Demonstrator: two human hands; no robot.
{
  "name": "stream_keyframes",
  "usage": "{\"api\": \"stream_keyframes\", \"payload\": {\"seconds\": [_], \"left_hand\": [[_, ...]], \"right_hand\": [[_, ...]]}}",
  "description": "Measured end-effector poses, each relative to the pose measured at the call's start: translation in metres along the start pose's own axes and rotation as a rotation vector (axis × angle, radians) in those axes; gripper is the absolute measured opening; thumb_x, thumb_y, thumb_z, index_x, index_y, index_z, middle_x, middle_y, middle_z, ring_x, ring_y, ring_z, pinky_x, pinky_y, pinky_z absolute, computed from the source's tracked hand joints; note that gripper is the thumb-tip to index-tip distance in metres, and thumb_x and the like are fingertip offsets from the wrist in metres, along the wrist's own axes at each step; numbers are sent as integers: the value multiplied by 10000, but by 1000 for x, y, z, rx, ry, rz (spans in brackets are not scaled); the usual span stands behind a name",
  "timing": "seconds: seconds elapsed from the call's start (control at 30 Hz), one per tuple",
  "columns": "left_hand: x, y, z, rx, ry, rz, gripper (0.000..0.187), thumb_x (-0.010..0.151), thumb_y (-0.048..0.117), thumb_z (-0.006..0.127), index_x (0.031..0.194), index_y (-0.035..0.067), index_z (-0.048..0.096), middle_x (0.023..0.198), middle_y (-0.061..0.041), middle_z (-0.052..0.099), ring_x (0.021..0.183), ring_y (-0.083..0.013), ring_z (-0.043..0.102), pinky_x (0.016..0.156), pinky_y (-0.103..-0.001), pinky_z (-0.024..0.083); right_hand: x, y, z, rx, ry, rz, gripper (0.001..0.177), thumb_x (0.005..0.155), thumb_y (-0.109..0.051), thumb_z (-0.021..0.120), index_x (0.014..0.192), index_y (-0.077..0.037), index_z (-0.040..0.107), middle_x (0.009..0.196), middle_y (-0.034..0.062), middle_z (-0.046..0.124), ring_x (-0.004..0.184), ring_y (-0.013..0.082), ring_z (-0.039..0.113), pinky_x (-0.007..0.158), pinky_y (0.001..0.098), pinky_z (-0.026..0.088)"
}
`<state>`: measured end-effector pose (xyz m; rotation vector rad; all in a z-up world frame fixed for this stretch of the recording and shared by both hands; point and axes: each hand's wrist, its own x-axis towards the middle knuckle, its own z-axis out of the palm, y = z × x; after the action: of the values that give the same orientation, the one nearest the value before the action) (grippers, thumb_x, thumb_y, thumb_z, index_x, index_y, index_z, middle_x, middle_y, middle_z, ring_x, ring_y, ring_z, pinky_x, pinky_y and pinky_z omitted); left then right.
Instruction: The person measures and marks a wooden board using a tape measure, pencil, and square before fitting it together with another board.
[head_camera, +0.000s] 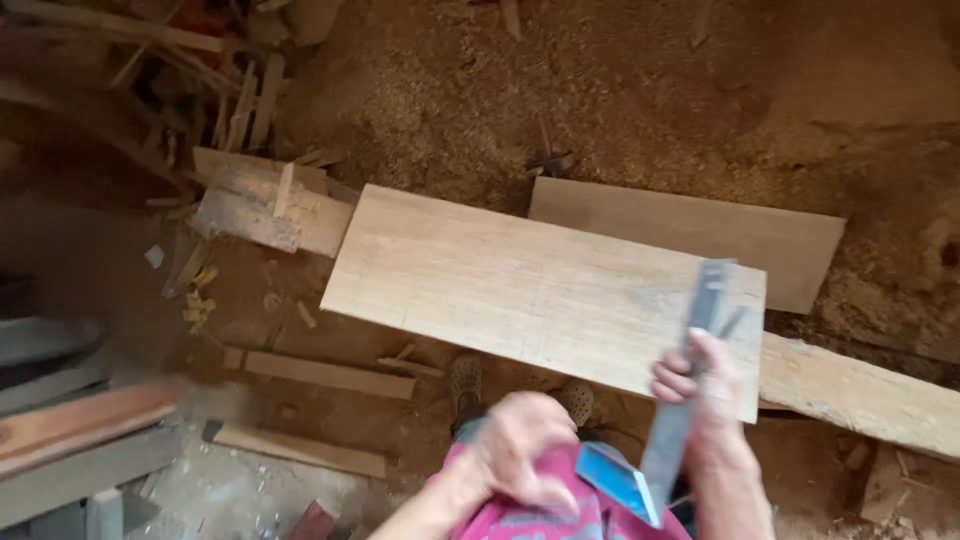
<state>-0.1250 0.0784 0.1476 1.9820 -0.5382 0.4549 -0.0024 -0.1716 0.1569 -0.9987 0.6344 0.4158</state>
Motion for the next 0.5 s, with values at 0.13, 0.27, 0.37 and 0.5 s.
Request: {"api": "stream_keyframes", "payload": {"seconds": [0.13,0.27,0.37,0.5], "left_hand": [[32,-51,-62,285,199,-581,205,770,337,778,745,134,763,769,-89,741,734,-269,721,660,-414,571],[-62,-236,-143,1175,300,-641,447,763,458,722,965,68,637,985,-189,658,934,-380,632,770,-498,491],[-71,-288,-186,1327,345,-1037,845,708,762,696,1156,49,629,1122,-271,676,992,-456,650,753,-614,499],[-50,-269,-196,735,25,-1468,869,861,825,511,1266,69,649,1178,-260,677,1099,-433,645,923,-554,514]], "right_hand": [[7,-26,-72,-614,238,-233,331,909,-329,716,854,-80,505,705,49,487,542,136,423,455,317,337],[23,10,-134,-1150,527,-393,501,834,-437,801,913,22,615,836,218,642,728,305,597,639,438,479],[42,53,-183,-1472,762,-271,752,779,-586,787,1098,88,689,1037,330,737,978,457,740,891,537,584],[100,72,-215,-1488,779,-261,796,724,-608,856,1102,77,706,1056,323,722,1043,454,697,957,503,550]]}}
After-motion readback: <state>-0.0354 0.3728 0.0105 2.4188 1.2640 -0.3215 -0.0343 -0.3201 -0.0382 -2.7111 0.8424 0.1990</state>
